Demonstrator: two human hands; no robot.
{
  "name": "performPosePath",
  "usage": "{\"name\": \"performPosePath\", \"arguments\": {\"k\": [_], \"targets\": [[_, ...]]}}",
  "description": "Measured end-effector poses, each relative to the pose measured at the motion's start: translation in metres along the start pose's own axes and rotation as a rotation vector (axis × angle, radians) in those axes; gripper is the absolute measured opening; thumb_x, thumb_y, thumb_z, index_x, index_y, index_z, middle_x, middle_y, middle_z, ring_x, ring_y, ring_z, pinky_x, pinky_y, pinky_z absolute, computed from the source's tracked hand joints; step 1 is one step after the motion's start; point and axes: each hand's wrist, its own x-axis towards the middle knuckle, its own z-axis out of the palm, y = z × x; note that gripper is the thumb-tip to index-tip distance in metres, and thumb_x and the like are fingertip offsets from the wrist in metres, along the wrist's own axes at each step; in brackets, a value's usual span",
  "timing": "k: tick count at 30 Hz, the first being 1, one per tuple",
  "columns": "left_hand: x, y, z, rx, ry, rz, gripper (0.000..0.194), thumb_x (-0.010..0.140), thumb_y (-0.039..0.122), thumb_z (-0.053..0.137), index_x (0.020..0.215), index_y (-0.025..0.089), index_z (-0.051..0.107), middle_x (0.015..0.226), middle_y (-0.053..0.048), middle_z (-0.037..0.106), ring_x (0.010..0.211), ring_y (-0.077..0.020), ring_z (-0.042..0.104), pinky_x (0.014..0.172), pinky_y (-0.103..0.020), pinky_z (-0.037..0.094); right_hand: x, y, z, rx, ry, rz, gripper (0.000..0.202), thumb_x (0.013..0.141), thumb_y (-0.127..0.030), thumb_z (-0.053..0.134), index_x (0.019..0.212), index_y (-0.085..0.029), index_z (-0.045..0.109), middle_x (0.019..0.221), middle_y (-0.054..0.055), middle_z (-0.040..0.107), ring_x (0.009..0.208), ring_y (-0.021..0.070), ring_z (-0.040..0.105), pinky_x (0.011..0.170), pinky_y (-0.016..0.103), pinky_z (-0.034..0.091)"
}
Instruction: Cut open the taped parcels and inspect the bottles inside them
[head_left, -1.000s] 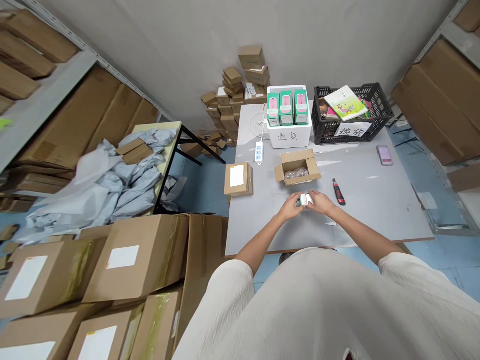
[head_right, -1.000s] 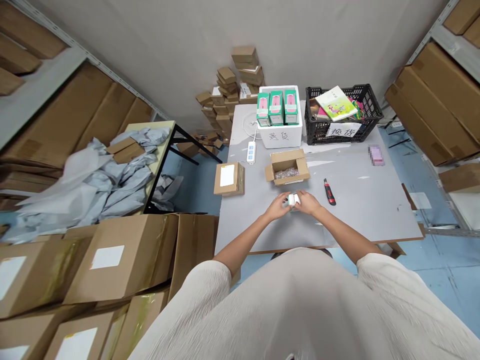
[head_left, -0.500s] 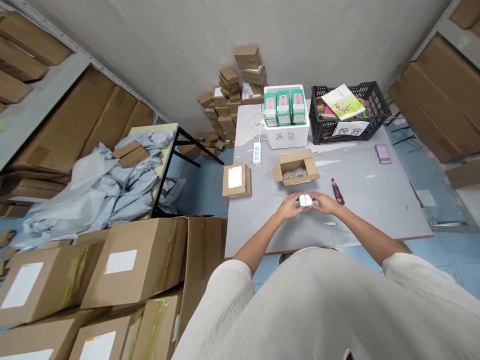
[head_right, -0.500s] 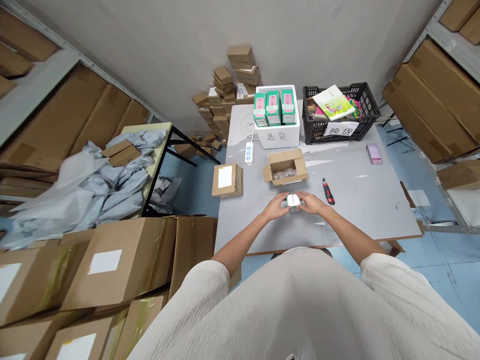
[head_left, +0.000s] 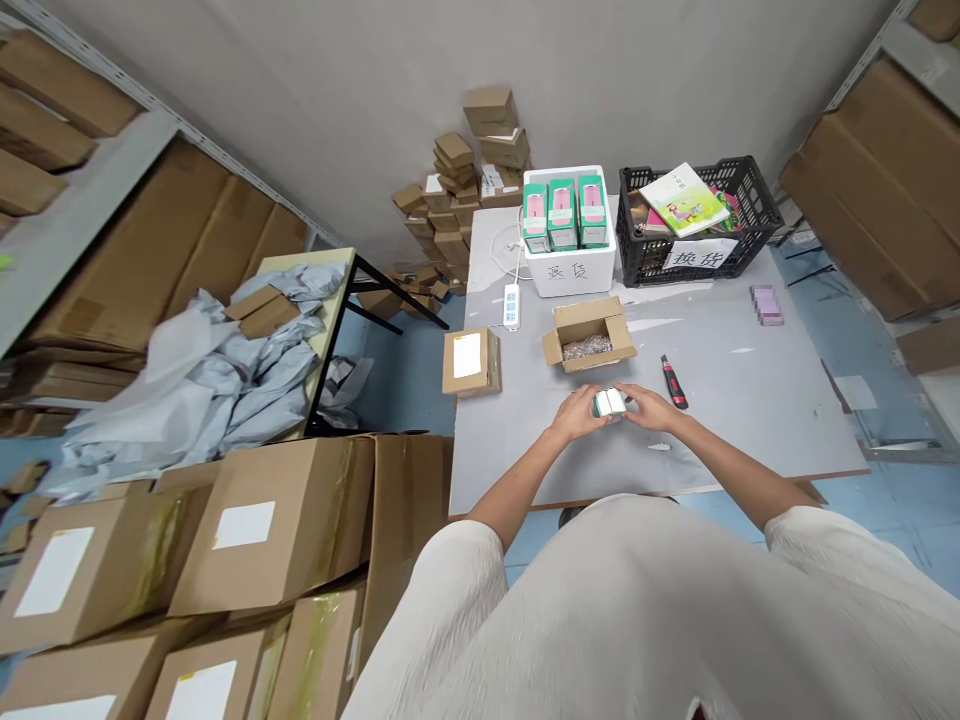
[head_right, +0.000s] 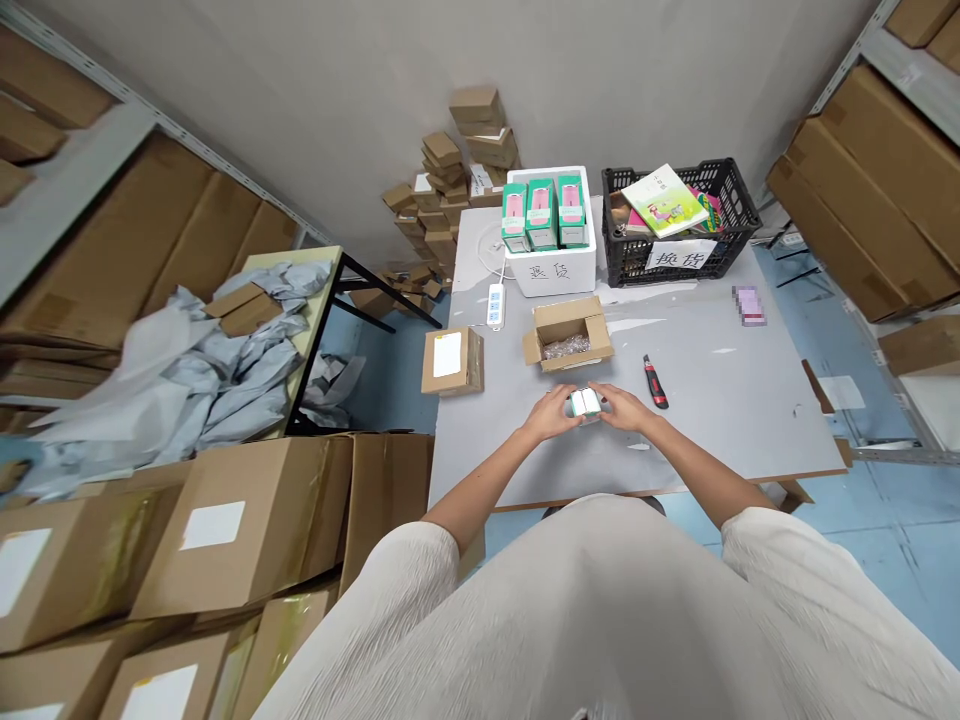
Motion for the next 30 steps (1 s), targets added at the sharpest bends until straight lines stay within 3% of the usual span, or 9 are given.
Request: {"name": "performPosePath", "arguments": {"k": [4,8,12,16,21,23,26,30], "targets": [[0.009,0.013,-0.001,0.157,-0.032,-0.002,0.077,0.074,0.047,0.095,0.140,0.025,0.065,0.134,-0.015,0.069,0.131,-0.0415,0.060,0.114,-0.055,0.046,0.004,0.002,0.006,0.029,0.002,0.014,0.086,0.088,-0.024,0.072,0.168,-0.029,0.042,0.156,0.013,0.062,0.113,0.0265,0.074,0.105,0.046,0.059],[0.013,0.016,-0.011,0.072,-0.009,-0.017,0.070,0.076,0.042,0.093,0.139,0.025,0.067,0.135,-0.014,0.070,0.130,-0.0398,0.063,0.113,-0.053,0.048,0.005,0.014,0.010,0.056,0.026,0.061,0.096,0.081,-0.033,0.084,0.167,-0.026,0.042,0.158,0.016,0.059,0.130,0.0327,0.068,0.111,0.051,0.055],[0.005,0.004,-0.030,-0.160,0.094,-0.030,0.076,0.076,0.040,0.091,0.144,0.024,0.062,0.145,-0.012,0.068,0.133,-0.0355,0.065,0.114,-0.047,0.052,0.007,0.028,-0.002,-0.004,0.038,0.193,0.098,0.069,-0.032,0.092,0.159,-0.024,0.053,0.154,0.016,0.062,0.140,0.0390,0.059,0.116,0.056,0.050],[-0.010,-0.017,-0.040,-0.304,0.112,-0.107,0.073,0.074,0.026,0.088,0.141,0.023,0.059,0.143,-0.014,0.070,0.133,-0.0338,0.067,0.113,-0.047,0.054,0.012,0.024,-0.027,-0.001,0.000,0.199,0.090,0.069,-0.026,0.091,0.153,-0.023,0.058,0.149,0.015,0.064,0.137,0.0369,0.060,0.115,0.051,0.050],[-0.025,-0.041,-0.028,-0.248,0.038,-0.165,0.076,0.071,0.020,0.086,0.141,0.024,0.056,0.133,-0.010,0.073,0.124,-0.0317,0.070,0.105,-0.046,0.058,0.015,-0.004,-0.044,0.045,0.089,0.122,0.101,0.071,-0.029,0.089,0.163,-0.029,0.047,0.148,0.013,0.063,0.141,0.0379,0.057,0.120,0.055,0.045],[-0.026,-0.046,-0.020,-0.166,0.023,-0.169,0.079,0.069,0.021,0.087,0.142,0.024,0.056,0.134,-0.011,0.071,0.126,-0.0338,0.068,0.107,-0.048,0.056,0.016,-0.019,-0.044,0.137,0.124,0.061,0.105,0.072,-0.031,0.090,0.166,-0.028,0.042,0.155,0.014,0.059,0.143,0.0363,0.057,0.121,0.052,0.045],[-0.023,-0.048,-0.008,-0.025,0.013,-0.179,0.078,0.065,0.026,0.091,0.137,0.024,0.063,0.143,-0.014,0.066,0.136,-0.0388,0.062,0.114,-0.053,0.050,0.018,-0.039,-0.039,0.217,0.154,0.002,0.109,0.074,-0.032,0.088,0.169,-0.028,0.036,0.162,0.013,0.053,0.147,0.0349,0.055,0.121,0.047,0.046],[-0.015,-0.041,0.004,0.038,-0.060,-0.193,0.075,0.063,0.032,0.094,0.133,0.024,0.067,0.143,-0.016,0.065,0.139,-0.0422,0.059,0.115,-0.055,0.048,0.022,-0.058,-0.034,0.166,0.170,-0.004,0.104,0.075,-0.030,0.085,0.168,-0.030,0.040,0.161,0.012,0.056,0.145,0.0361,0.056,0.122,0.052,0.045]]}}
